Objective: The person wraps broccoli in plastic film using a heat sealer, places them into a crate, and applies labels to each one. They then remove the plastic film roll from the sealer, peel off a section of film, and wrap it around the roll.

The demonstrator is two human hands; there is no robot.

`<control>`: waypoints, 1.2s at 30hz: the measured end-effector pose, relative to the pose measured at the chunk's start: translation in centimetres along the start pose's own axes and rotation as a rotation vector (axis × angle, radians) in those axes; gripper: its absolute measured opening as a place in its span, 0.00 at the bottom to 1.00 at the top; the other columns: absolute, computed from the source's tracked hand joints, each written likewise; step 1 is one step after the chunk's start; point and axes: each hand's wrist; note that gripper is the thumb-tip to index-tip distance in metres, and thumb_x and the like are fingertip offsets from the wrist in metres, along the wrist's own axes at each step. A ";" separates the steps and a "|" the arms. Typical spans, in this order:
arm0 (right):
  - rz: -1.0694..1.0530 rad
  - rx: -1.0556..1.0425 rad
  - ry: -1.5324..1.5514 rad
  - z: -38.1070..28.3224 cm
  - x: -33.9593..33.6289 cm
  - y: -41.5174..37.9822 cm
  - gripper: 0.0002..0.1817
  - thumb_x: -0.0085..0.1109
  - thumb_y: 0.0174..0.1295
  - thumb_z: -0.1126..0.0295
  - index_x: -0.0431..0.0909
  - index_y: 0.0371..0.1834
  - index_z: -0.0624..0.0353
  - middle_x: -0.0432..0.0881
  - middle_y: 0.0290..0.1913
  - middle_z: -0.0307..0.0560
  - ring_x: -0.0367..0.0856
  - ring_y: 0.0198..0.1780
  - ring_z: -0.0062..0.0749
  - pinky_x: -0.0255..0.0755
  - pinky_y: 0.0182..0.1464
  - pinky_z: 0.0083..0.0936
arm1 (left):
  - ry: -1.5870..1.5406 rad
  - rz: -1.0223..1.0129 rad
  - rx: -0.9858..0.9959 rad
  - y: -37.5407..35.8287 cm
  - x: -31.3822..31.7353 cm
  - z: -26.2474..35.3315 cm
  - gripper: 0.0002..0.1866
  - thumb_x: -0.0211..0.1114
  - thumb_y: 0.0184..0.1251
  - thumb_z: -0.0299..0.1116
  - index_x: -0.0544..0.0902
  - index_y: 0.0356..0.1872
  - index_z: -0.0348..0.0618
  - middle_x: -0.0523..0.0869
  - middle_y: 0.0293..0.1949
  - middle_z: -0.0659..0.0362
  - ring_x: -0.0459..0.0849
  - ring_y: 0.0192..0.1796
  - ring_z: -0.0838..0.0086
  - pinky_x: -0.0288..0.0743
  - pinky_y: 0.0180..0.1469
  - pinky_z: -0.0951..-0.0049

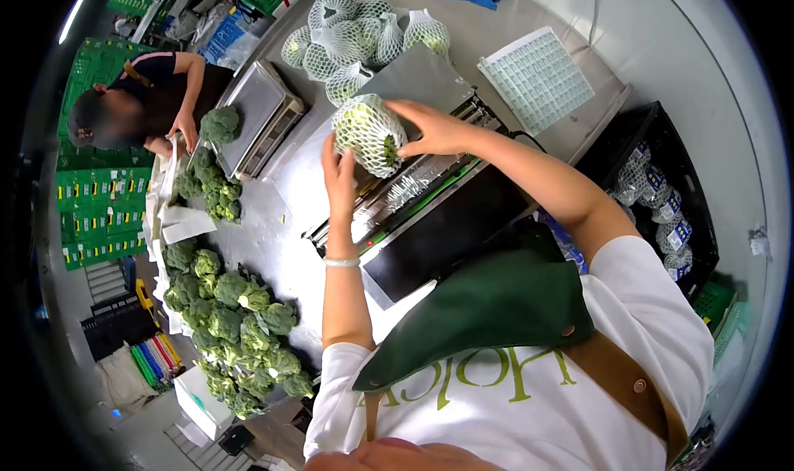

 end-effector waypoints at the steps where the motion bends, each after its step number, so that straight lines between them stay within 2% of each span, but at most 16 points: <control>1: 0.050 0.038 0.017 -0.8 -1.5 -1.0 0.45 0.69 0.57 0.57 0.57 0.76 0.54 0.62 0.74 0.54 0.58 0.75 0.45 0.55 0.74 0.38 | -0.035 0.120 -0.041 -1.1 -1.0 1.8 0.29 0.62 0.72 0.37 0.68 0.69 0.36 0.67 0.69 0.44 0.73 0.64 0.57 0.66 0.66 0.64; 4: 0.321 0.081 -0.273 1.5 -4.9 -4.7 0.26 0.68 0.58 0.55 0.80 0.55 0.58 0.80 0.53 0.49 0.72 0.60 0.43 0.64 0.63 0.40 | 0.309 0.450 -0.104 -5.7 -6.0 0.7 0.17 0.66 0.68 0.32 0.81 0.55 0.34 0.86 0.49 0.50 0.85 0.41 0.69 0.78 0.44 0.68; 6: 0.301 0.237 -0.634 2.5 -5.0 -6.8 0.20 0.68 0.57 0.53 0.84 0.43 0.58 0.81 0.46 0.46 0.73 0.54 0.41 0.64 0.58 0.39 | 0.561 0.531 -0.263 -9.3 -6.8 1.4 0.11 0.69 0.65 0.35 0.87 0.37 0.34 0.88 0.29 0.53 0.84 0.30 0.68 0.76 0.36 0.66; 8: 0.342 0.272 -0.921 3.4 -3.3 -7.9 0.18 0.67 0.56 0.51 0.87 0.29 0.56 0.79 0.37 0.41 0.73 0.47 0.38 0.62 0.53 0.36 | 0.778 0.421 -0.276 -11.2 -5.1 0.3 0.13 0.71 0.62 0.38 0.87 0.27 0.36 0.86 0.22 0.52 0.82 0.26 0.64 0.76 0.35 0.66; 11: 0.319 0.296 -0.737 5.2 -0.2 -6.9 0.14 0.64 0.59 0.57 0.84 0.26 0.57 0.80 0.35 0.40 0.74 0.48 0.39 0.62 0.52 0.37 | 0.846 0.387 -0.312 -11.6 -0.9 -1.4 0.14 0.74 0.57 0.40 0.87 0.25 0.37 0.85 0.26 0.53 0.81 0.36 0.57 0.75 0.43 0.58; 14: 0.291 0.209 -0.587 6.0 -1.1 -7.4 0.12 0.62 0.61 0.61 0.81 0.27 0.58 0.80 0.36 0.43 0.75 0.48 0.40 0.62 0.53 0.39 | 0.721 0.367 -0.296 -11.3 -0.3 -2.4 0.13 0.72 0.61 0.37 0.85 0.27 0.36 0.84 0.31 0.52 0.80 0.39 0.56 0.73 0.47 0.59; 16: 0.177 0.094 -0.329 6.2 -3.3 -8.5 0.10 0.59 0.65 0.65 0.77 0.30 0.59 0.78 0.31 0.44 0.77 0.37 0.40 0.70 0.41 0.35 | 0.373 0.138 -0.394 -11.5 -2.4 -0.7 0.13 0.65 0.69 0.37 0.80 0.33 0.35 0.80 0.27 0.58 0.74 0.30 0.73 0.70 0.36 0.70; 18: -0.147 0.394 0.262 3.1 -6.9 -9.9 0.10 0.55 0.70 0.66 0.75 0.33 0.59 0.76 0.28 0.42 0.75 0.31 0.35 0.69 0.35 0.31 | 0.049 -0.152 -0.529 -11.8 -5.9 2.2 0.12 0.61 0.71 0.36 0.76 0.31 0.39 0.79 0.26 0.58 0.75 0.30 0.75 0.71 0.35 0.72; 21: -0.231 0.085 1.214 0.1 -10.5 -10.7 0.09 0.51 0.73 0.65 0.72 0.36 0.57 0.74 0.26 0.41 0.73 0.30 0.31 0.70 0.35 0.30 | -0.668 -0.341 -0.374 -10.5 -10.4 9.3 0.12 0.61 0.72 0.38 0.72 0.33 0.43 0.85 0.33 0.51 0.83 0.35 0.63 0.73 0.43 0.69; 23: -0.100 -0.340 1.425 -2.8 -10.3 -6.9 0.06 0.48 0.74 0.68 0.70 0.38 0.56 0.79 0.32 0.46 0.79 0.40 0.33 0.74 0.46 0.32 | -1.001 -0.358 -0.093 -7.8 -10.4 11.7 0.14 0.61 0.73 0.41 0.70 0.35 0.44 0.86 0.40 0.45 0.85 0.42 0.57 0.75 0.50 0.67; 25: 0.363 -0.240 1.423 -6.4 -8.8 -2.7 0.08 0.46 0.76 0.68 0.69 0.36 0.56 0.84 0.43 0.51 0.79 0.52 0.34 0.70 0.59 0.32 | -1.077 0.003 0.134 -2.7 -6.6 12.7 0.13 0.58 0.75 0.40 0.69 0.35 0.43 0.85 0.49 0.40 0.85 0.50 0.54 0.76 0.58 0.63; 26: 0.396 -0.235 1.240 -6.2 -7.9 0.3 0.08 0.46 0.76 0.68 0.69 0.37 0.56 0.83 0.49 0.50 0.78 0.56 0.33 0.67 0.63 0.30 | -0.993 0.289 0.192 0.1 -4.1 13.1 0.12 0.57 0.77 0.38 0.69 0.35 0.43 0.83 0.53 0.38 0.84 0.54 0.54 0.75 0.61 0.62; 28: 0.498 -0.087 0.711 -2.3 -5.2 5.8 0.09 0.47 0.76 0.66 0.71 0.40 0.58 0.83 0.57 0.45 0.78 0.58 0.26 0.66 0.64 0.26 | -0.447 0.391 0.169 4.8 -2.7 6.6 0.10 0.53 0.79 0.35 0.70 0.38 0.41 0.81 0.57 0.39 0.79 0.63 0.56 0.71 0.67 0.61; 30: 0.421 -0.020 0.262 5.3 0.0 9.8 0.09 0.50 0.75 0.65 0.72 0.43 0.60 0.85 0.50 0.50 0.82 0.52 0.32 0.73 0.53 0.33 | -0.152 0.315 -0.008 6.7 -0.8 -1.9 0.08 0.51 0.80 0.34 0.71 0.41 0.40 0.83 0.53 0.45 0.81 0.57 0.64 0.71 0.63 0.66; 32: 0.444 0.068 0.113 4.9 3.3 9.9 0.10 0.50 0.74 0.65 0.71 0.43 0.62 0.85 0.40 0.53 0.84 0.47 0.47 0.74 0.49 0.37 | 0.126 0.285 -0.197 5.4 1.4 -0.6 0.09 0.50 0.80 0.35 0.72 0.44 0.39 0.83 0.49 0.51 0.78 0.50 0.70 0.69 0.59 0.69; 36: 0.236 0.148 0.266 4.8 2.9 7.7 0.16 0.55 0.71 0.62 0.69 0.54 0.60 0.82 0.50 0.53 0.81 0.56 0.43 0.72 0.57 0.36 | -0.264 0.221 -0.219 3.9 1.2 -2.7 0.15 0.51 0.79 0.36 0.68 0.61 0.42 0.80 0.50 0.53 0.73 0.48 0.70 0.67 0.56 0.71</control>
Point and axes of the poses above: each hand's wrist, its own y-axis towards the middle knuckle, its own x-axis out of the palm, z = x × y
